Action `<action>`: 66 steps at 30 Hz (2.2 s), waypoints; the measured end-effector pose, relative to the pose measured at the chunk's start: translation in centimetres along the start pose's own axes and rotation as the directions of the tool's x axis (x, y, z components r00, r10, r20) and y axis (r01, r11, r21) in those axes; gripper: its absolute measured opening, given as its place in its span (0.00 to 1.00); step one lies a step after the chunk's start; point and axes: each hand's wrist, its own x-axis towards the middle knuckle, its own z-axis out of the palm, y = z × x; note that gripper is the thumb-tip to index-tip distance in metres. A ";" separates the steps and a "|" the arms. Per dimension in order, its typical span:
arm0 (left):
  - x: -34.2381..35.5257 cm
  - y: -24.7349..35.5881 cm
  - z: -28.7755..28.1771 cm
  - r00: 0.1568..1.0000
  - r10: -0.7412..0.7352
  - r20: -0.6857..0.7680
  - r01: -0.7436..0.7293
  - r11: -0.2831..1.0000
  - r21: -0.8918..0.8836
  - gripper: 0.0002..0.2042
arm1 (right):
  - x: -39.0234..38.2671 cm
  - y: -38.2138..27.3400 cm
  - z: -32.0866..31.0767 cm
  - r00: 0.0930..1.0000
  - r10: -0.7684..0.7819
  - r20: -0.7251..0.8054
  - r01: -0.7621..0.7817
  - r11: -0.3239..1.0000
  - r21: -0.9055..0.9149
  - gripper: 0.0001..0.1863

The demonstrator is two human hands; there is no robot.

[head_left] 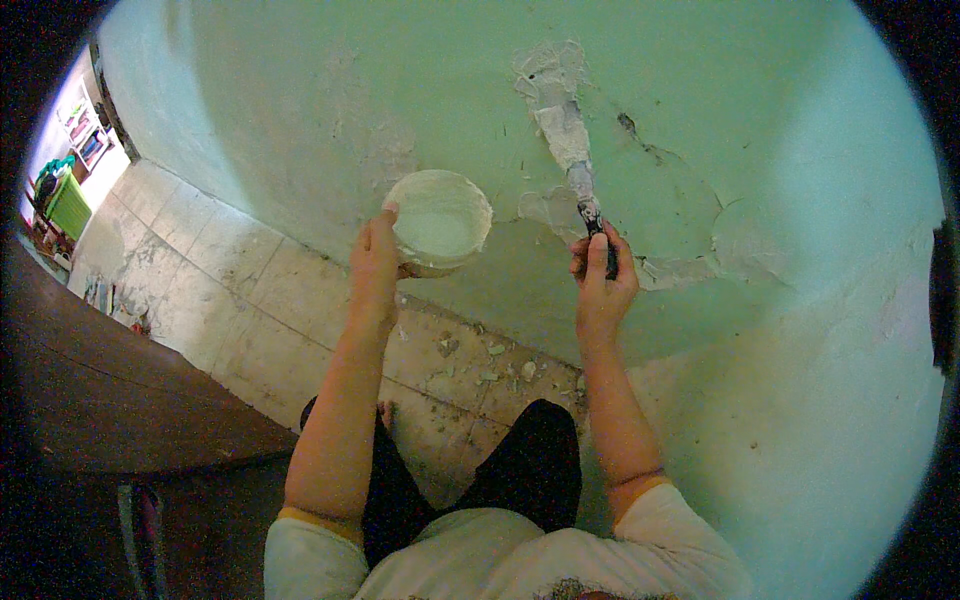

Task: The person mixes a white substance in a container and applies it to a wall using a putty knife to repair damaged or peeling plaster.

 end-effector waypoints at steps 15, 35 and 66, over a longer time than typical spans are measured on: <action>-0.5 0.5 -0.8 1.000 -0.014 -0.010 0.014 1.000 0.018 0.31 | -2.3 4.9 3.9 0.991 0.062 0.122 -0.073 0.994 0.080 0.15; -0.7 1.0 -1.5 0.998 0.013 -0.065 -0.014 1.000 -0.014 0.35 | -0.2 -1.4 6.8 0.987 -0.057 0.153 0.032 0.987 0.157 0.14; -0.9 1.1 -1.1 0.998 -0.042 -0.052 0.040 0.998 -0.050 0.32 | 0.5 -3.7 5.2 0.988 -0.087 0.124 0.089 0.996 -0.007 0.12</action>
